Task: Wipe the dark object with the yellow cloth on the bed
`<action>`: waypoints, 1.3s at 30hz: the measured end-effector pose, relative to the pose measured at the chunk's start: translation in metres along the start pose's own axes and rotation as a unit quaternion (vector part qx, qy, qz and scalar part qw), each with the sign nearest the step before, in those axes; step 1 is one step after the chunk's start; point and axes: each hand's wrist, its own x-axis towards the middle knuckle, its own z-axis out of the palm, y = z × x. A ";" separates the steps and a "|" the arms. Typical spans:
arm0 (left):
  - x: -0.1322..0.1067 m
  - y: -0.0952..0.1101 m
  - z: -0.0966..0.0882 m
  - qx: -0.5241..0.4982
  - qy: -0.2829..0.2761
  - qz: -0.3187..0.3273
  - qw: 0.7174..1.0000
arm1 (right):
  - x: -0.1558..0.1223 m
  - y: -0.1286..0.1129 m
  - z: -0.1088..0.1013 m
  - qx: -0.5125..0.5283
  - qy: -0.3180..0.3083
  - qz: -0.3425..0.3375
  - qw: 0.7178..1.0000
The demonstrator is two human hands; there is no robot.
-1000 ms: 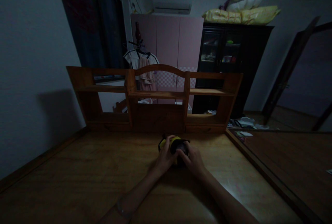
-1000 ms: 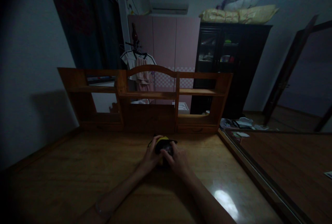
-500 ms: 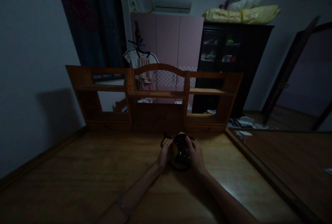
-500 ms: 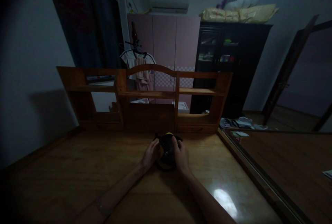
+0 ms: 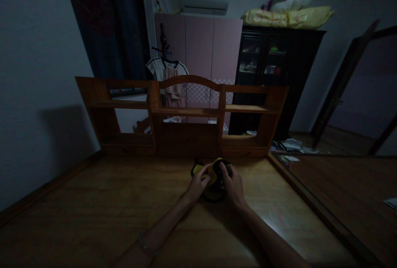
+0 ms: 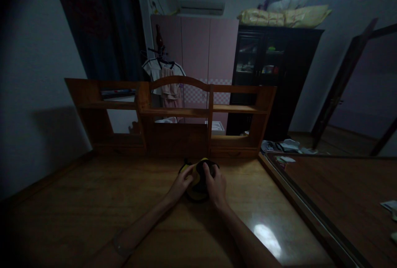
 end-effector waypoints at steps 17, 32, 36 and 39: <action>-0.003 -0.004 -0.003 0.244 0.066 0.094 0.963 | -0.007 -0.004 0.003 -0.107 -0.040 -0.078 0.990; -0.004 0.000 -0.009 0.259 0.128 0.023 0.957 | -0.008 -0.004 0.003 -0.138 -0.071 -0.131 0.979; -0.005 0.003 -0.008 0.303 0.149 0.025 0.941 | -0.008 -0.004 0.001 -0.128 -0.071 -0.129 0.981; -0.005 0.007 -0.007 0.288 0.141 0.058 0.945 | -0.008 -0.003 0.002 -0.083 -0.074 -0.109 0.988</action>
